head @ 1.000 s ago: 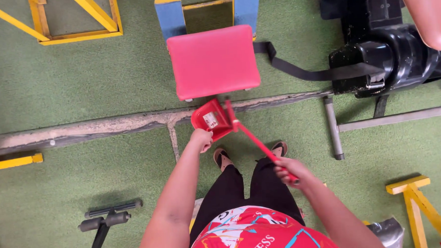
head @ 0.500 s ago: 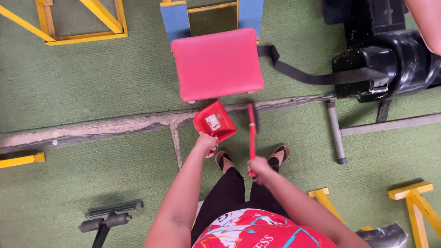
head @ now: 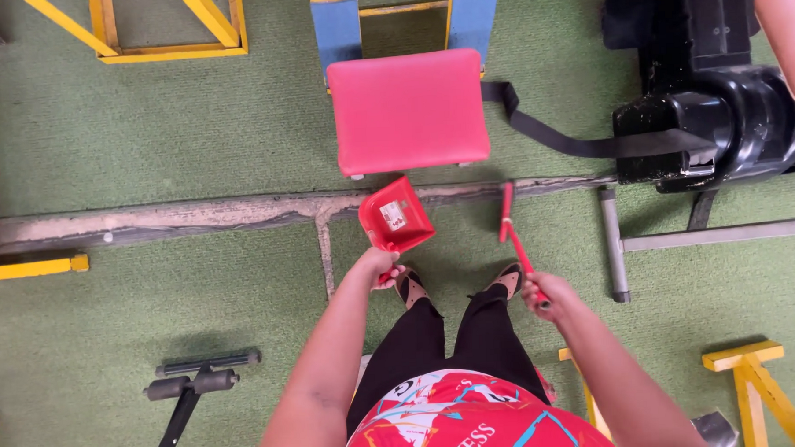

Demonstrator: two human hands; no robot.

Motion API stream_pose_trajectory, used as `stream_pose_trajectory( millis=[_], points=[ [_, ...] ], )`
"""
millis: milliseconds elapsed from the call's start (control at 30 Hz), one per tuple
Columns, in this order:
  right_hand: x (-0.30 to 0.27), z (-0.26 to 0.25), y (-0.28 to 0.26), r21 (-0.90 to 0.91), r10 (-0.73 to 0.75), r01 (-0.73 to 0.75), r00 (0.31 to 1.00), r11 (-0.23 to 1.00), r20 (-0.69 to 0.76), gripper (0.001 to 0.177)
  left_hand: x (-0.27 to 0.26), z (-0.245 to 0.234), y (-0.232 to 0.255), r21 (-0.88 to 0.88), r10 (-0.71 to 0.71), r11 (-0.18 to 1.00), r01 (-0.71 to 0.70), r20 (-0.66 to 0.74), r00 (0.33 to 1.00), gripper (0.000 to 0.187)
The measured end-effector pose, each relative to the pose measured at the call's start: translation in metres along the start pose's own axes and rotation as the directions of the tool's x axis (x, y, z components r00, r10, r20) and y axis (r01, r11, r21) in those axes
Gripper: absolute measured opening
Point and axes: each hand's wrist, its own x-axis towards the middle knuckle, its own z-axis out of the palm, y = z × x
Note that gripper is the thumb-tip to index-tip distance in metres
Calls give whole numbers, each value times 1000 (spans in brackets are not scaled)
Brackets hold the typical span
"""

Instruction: Sweeping the gym floor using a small handheld brush and dustpan.

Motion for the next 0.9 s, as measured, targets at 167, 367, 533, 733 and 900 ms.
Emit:
stream_pose_trajectory(
  millis=[167,367,533,733,900],
  points=[
    [51,83,61,-162,-120,104,988,981,-95,10,26,-9,-17,-80,-33,996,38,61,998,21],
    [-14,141,108,-443,-82,88,996,892,34,9,46,-14,-30,-67,-28,997,34,93,995,31],
    [-70,120,89,-482,-7,73,991,873,137,13,31,-25,-54,-121,-41,990,65,192,980,37],
    [-133,114,48,-582,8,71,991,810,131,55,-41,-48,-100,-308,29,951,32,192,981,36],
    [-159,134,26,-719,65,114,974,685,217,70,-73,-64,-137,-538,87,843,-7,124,988,22]
  ],
)
